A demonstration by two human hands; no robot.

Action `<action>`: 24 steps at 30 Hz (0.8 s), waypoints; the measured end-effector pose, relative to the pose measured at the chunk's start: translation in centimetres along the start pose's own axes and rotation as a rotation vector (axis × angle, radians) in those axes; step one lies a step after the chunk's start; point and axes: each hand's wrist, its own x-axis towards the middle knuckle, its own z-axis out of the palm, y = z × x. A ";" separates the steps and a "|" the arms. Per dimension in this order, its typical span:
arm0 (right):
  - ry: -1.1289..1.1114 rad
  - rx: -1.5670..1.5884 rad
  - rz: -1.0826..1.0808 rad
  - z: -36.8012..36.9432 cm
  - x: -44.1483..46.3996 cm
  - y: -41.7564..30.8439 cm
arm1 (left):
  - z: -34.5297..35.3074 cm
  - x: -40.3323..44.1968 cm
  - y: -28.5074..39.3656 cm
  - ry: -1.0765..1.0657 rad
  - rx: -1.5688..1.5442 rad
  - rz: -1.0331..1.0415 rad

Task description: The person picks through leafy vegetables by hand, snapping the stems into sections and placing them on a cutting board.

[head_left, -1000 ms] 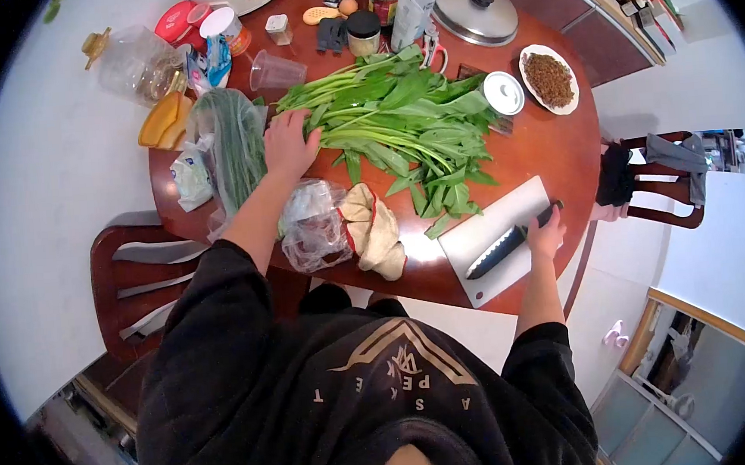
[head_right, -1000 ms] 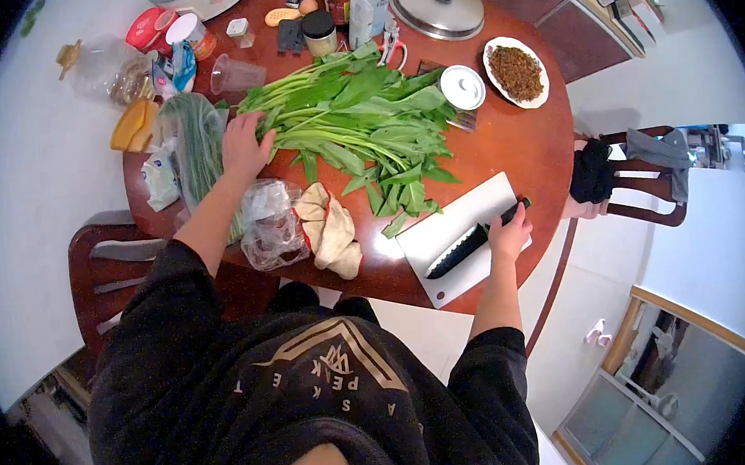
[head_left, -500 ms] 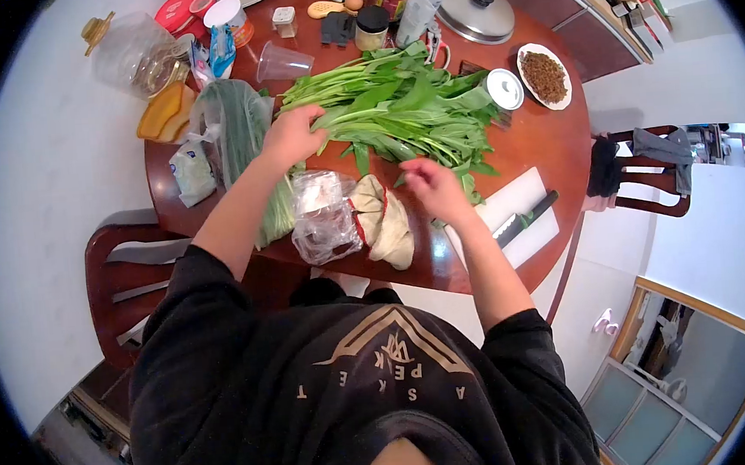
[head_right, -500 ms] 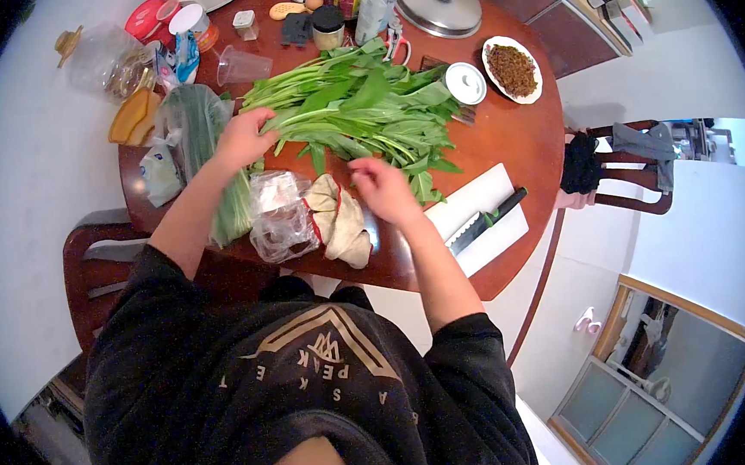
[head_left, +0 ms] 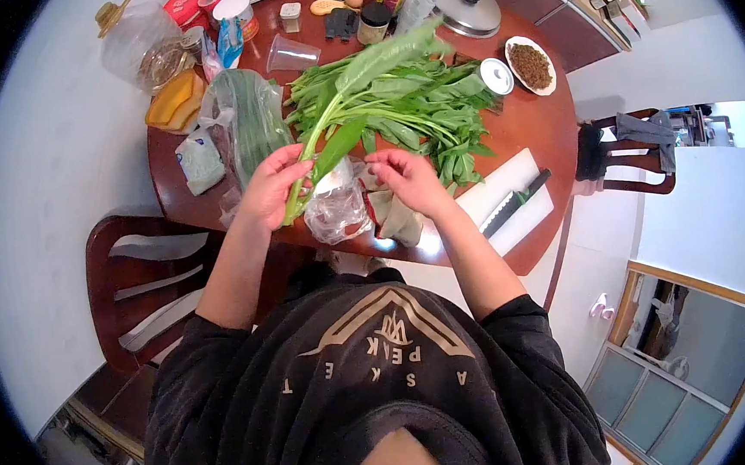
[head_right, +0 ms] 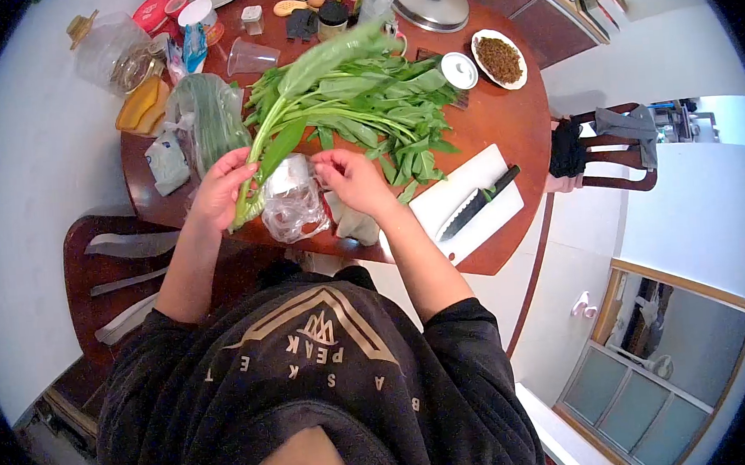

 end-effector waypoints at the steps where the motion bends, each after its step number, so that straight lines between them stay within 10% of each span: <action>1: 0.009 0.083 -0.021 0.4 0.0 -0.7 | 0.5 -0.7 0.1 -0.030 -0.018 0.015; 15: 0.282 0.194 0.539 3.5 -1.3 3.7 | 0.2 0.5 -7.0 -0.058 -0.019 -0.026; 18: 0.712 -0.460 -0.120 2.5 -0.5 6.3 | 0.0 -0.5 -5.9 -0.043 0.120 -0.015; 24: 0.589 -0.861 -0.655 1.5 -0.5 -0.9 | 0.1 -0.5 -6.1 -0.057 0.295 0.119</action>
